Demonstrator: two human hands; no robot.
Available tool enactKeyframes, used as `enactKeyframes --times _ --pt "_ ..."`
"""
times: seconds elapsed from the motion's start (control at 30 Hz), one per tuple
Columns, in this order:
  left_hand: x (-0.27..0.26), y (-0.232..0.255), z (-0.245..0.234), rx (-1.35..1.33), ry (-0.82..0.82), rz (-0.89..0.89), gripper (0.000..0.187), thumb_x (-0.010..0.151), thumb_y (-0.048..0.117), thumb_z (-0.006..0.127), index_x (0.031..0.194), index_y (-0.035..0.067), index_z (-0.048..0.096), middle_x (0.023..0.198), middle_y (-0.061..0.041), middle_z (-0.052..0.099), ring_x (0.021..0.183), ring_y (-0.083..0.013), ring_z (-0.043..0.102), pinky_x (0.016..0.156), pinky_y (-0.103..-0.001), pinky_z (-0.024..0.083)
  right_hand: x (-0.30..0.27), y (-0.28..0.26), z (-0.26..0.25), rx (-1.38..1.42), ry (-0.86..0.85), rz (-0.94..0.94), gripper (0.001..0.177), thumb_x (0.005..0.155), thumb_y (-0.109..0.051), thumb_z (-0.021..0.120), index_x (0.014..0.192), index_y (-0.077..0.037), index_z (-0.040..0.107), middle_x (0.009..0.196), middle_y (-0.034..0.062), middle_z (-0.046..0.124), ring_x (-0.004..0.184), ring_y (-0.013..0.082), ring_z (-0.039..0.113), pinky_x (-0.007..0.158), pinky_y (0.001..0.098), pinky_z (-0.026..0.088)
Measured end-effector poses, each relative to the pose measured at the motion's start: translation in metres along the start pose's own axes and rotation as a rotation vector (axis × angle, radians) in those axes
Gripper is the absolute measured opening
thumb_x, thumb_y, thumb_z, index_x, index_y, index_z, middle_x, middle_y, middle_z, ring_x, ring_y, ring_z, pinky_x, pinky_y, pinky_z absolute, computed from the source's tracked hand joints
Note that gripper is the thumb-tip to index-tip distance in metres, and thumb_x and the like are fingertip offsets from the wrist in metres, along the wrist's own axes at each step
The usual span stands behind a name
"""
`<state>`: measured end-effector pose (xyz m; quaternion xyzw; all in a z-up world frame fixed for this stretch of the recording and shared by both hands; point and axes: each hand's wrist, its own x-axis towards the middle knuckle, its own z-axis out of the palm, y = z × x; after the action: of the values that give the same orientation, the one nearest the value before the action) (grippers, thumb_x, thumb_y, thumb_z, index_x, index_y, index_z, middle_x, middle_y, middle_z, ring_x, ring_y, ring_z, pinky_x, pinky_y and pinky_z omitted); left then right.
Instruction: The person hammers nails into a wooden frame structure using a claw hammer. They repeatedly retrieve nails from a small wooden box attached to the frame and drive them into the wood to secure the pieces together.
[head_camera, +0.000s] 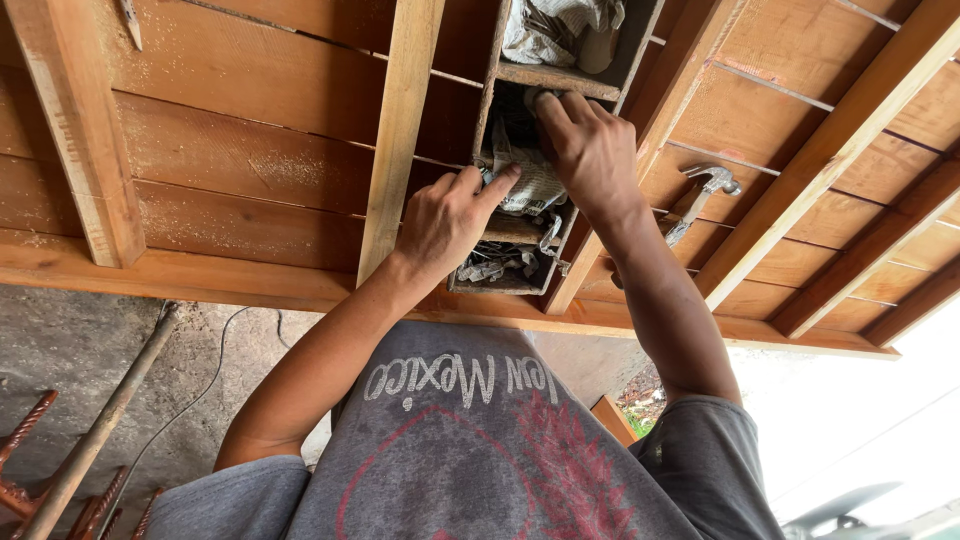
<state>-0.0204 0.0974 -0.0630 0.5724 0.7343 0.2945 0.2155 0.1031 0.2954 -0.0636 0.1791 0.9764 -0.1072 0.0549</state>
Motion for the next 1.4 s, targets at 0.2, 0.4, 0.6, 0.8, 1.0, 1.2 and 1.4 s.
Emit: enactKeyframes --times 0.2,0.4,0.6,0.8,1.0,1.2,1.4 --pt "-0.015 -0.005 0.007 0.018 0.011 0.027 0.061 0.091 -0.005 0.070 0.148 0.014 0.059 0.078 -0.007 0.063 0.061 -0.0151 0.063 0.052 -0.027 0.059 -0.008 -0.007 -0.014 0.036 -0.033 -0.002 0.004 0.104 -0.016 0.073 0.102 -0.019 0.076 0.089 0.0057 0.062 0.065 0.0134 0.059 0.044 0.0276 0.049" --pt "-0.030 -0.004 0.013 0.011 0.077 0.032 0.062 0.092 -0.003 0.074 0.149 0.014 0.056 0.076 -0.004 0.063 0.060 -0.0130 0.061 0.051 -0.026 0.057 0.014 -0.012 -0.007 0.237 -0.411 0.284 0.025 0.113 -0.014 0.049 0.123 0.000 0.067 0.088 0.0127 0.067 0.045 0.0138 0.050 0.034 0.0278 0.039" --pt "-0.046 -0.001 -0.012 0.007 0.082 0.023 0.059 0.094 0.007 0.077 0.149 0.015 0.056 0.069 -0.001 0.057 0.056 -0.0136 0.057 0.047 -0.028 0.052 0.026 -0.009 0.032 -0.023 -0.325 0.098 0.041 0.108 -0.032 0.053 0.113 0.006 0.064 0.066 0.0104 0.064 0.042 0.0080 0.041 0.036 0.0258 0.039" --pt "-0.059 0.006 -0.033 -0.041 0.117 -0.004 0.054 0.098 0.012 0.076 0.148 0.013 0.057 0.070 -0.002 0.056 0.056 -0.0152 0.058 0.048 -0.031 0.052 0.029 -0.001 0.029 -0.092 -0.457 0.049 0.042 0.115 -0.030 0.046 0.095 0.000 0.069 0.065 0.0091 0.062 0.042 0.0085 0.038 0.038 0.0291 0.038" --pt "-0.067 0.019 -0.051 -0.166 0.171 -0.094 0.042 0.096 0.013 0.075 0.137 0.010 0.065 0.069 -0.003 0.059 0.054 -0.0169 0.060 0.047 -0.033 0.051 0.027 0.008 0.009 -0.055 -0.550 0.112 0.031 0.109 -0.007 0.050 0.086 -0.006 0.069 0.062 0.0090 0.061 0.044 0.0118 0.036 0.037 0.0301 0.032" --pt "-0.052 0.021 -0.061 -0.516 0.205 -0.323 0.022 0.098 0.012 0.073 0.120 0.007 0.073 0.080 -0.004 0.069 0.058 -0.0111 0.060 0.048 -0.027 0.048 -0.014 0.014 -0.047 1.024 -0.138 0.308 0.021 0.107 -0.019 0.073 0.096 -0.001 0.072 0.074 0.0022 0.063 0.060 0.0072 0.048 0.052 0.0237 0.039" --pt "0.007 0.029 -0.066 -0.559 0.215 -0.287 0.012 0.098 0.015 0.074 0.106 0.008 0.080 0.079 -0.006 0.069 0.061 -0.0125 0.059 0.053 -0.031 0.045 -0.024 0.007 -0.069 1.461 -0.042 0.343 0.018 0.102 -0.019 0.076 0.098 -0.003 0.071 0.079 0.0000 0.066 0.069 0.0065 0.059 0.064 0.0215 0.049"
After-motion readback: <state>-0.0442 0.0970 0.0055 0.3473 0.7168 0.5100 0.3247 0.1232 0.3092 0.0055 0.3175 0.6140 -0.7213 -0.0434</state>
